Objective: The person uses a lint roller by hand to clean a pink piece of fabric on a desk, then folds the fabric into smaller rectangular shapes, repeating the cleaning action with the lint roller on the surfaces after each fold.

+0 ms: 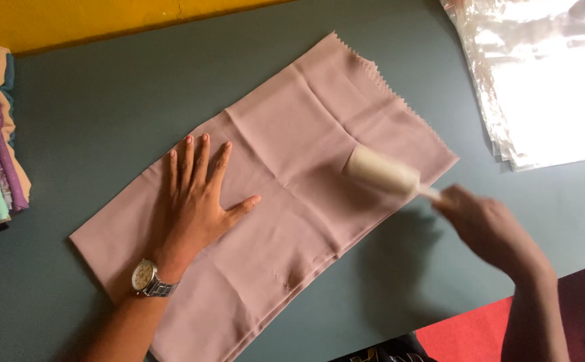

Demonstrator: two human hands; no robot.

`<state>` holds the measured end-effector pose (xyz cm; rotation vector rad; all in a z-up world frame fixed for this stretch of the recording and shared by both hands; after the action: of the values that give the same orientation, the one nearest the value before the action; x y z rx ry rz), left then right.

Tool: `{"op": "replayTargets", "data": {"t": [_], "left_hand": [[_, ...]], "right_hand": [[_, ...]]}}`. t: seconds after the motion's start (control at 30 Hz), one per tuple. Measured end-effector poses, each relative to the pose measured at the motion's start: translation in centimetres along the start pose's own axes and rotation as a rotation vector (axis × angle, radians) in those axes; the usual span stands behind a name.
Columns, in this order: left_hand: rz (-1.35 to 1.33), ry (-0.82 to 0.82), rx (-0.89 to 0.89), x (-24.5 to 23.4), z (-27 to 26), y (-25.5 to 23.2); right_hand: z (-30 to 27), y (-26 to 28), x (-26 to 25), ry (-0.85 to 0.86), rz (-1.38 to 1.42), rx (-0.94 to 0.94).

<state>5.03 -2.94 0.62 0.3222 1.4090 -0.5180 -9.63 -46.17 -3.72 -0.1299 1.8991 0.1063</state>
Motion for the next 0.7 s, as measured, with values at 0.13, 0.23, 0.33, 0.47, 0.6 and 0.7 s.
{"op": "replayTargets", "data": {"t": [0.13, 0.23, 0.33, 0.47, 0.6, 0.7], "left_hand": [[0.103, -0.021, 0.020, -0.4, 0.0, -0.2], [0.002, -0.025, 0.004, -0.1, -0.1, 0.0], [-0.017, -0.004, 0.001, -0.1, 0.0, 0.0], [0.119, -0.030, 0.032, -1.3, 0.0, -0.4], [0.144, -0.048, 0.029, -1.0, 0.0, -0.3], [0.145, -0.041, 0.027, -1.2, -0.1, -0.3]], "right_hand": [[1.1, 1.3, -6.4, -0.170, 0.008, 0.301], [1.4, 1.6, -8.7, -0.180, 0.350, 0.463], [4.0, 3.3, -8.1, -0.030, 0.425, 0.034], [6.9, 1.2, -7.2, -0.092, 0.036, 0.150], [8.4, 1.1, -8.2, -0.129, 0.045, 0.028], [10.1, 2.7, -6.5, -0.056, -0.080, -0.330]]}}
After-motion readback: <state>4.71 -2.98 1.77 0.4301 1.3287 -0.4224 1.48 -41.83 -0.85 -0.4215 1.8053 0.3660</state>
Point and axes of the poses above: each hand's wrist, its own z-axis towards the middle knuckle, its own x-axis out of the palm, y = z × x, the point moved 6 cm from there along z, towards the middle knuckle, and after that the axes turned 3 degrees about y, right-handed, at the moved point
